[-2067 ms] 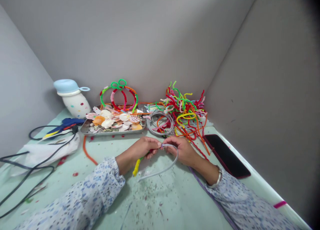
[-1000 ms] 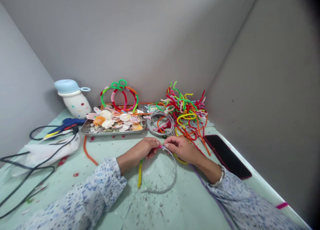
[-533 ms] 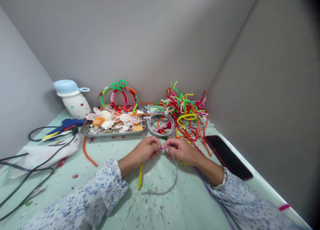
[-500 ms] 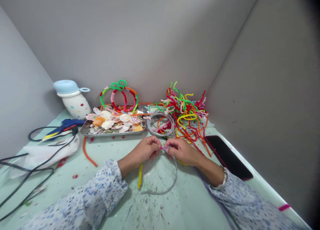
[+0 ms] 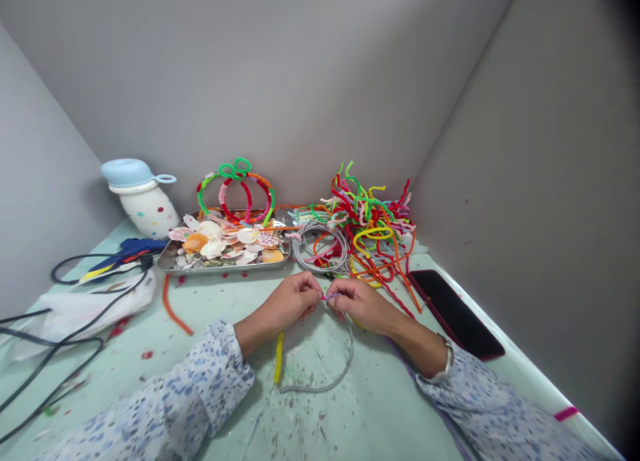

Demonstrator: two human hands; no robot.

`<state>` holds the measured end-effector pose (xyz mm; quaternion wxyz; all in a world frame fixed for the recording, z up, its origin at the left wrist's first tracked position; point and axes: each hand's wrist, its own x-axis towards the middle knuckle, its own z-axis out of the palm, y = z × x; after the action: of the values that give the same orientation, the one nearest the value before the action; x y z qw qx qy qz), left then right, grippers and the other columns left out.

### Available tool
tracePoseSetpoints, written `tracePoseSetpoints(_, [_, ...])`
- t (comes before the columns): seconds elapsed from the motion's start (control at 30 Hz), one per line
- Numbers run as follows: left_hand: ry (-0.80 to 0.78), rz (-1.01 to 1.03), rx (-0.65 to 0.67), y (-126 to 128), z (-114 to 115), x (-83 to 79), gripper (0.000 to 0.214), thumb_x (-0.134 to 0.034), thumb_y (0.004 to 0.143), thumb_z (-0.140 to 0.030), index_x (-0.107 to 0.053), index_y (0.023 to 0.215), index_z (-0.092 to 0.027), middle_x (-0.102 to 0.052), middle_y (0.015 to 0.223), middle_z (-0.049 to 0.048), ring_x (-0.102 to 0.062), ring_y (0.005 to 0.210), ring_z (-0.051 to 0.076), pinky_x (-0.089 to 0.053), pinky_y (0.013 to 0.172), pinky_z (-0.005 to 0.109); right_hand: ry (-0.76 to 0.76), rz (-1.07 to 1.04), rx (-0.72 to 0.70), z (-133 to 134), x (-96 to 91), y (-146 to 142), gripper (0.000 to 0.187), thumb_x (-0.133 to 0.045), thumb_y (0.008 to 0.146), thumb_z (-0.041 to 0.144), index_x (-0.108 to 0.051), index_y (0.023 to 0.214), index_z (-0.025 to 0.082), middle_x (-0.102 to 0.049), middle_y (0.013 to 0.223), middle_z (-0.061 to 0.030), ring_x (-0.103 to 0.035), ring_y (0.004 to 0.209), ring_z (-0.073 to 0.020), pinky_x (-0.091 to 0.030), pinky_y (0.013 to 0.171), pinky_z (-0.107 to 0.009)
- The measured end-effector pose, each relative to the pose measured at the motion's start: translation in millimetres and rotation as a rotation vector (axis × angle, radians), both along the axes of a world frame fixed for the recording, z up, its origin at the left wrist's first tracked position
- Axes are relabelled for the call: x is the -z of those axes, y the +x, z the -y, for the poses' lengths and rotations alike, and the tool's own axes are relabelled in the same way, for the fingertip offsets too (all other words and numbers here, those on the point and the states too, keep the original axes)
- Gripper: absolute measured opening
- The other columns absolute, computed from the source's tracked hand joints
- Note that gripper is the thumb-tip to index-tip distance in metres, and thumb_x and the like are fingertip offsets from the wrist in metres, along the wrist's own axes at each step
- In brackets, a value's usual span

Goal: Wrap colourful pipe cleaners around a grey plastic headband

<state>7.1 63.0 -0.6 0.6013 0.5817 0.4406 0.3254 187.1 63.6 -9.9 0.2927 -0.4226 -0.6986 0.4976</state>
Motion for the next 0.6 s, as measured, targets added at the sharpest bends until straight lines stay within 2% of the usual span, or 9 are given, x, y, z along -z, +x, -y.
tracePoseSetpoints(0.3, [0.008, -0.042, -0.006, -0.2, 1.5, -2.1, 0.004, -0.052, 0.070, -0.020, -0.049, 0.070, -0.018, -0.045, 0.047, -0.0070, -0.036, 0.042, 0.006, -0.027, 0.041, 0.018, -0.018, 0.011, 0.022, 3.1, -6.0, -2.5, 0.009, -0.052, 0.076, 0.019, -0.059, 0.071, 0.017, -0.056, 0.056, 0.0028, -0.051, 0.054, -0.0115, -0.040, 0.056, -0.023])
tracePoseSetpoints(0.6, [0.066, -0.079, -0.014, -0.1, 1.6, 0.3, 0.001, -0.050, 0.068, -0.017, -0.050, 0.070, -0.017, -0.045, 0.048, -0.0069, -0.037, 0.043, 0.007, -0.026, 0.043, 0.019, -0.032, 0.019, 0.015, 1.8, -3.1, -1.8, 0.010, -0.051, 0.075, 0.019, -0.060, 0.073, 0.016, -0.054, 0.055, 0.0033, -0.048, 0.051, -0.0102, -0.038, 0.053, -0.022])
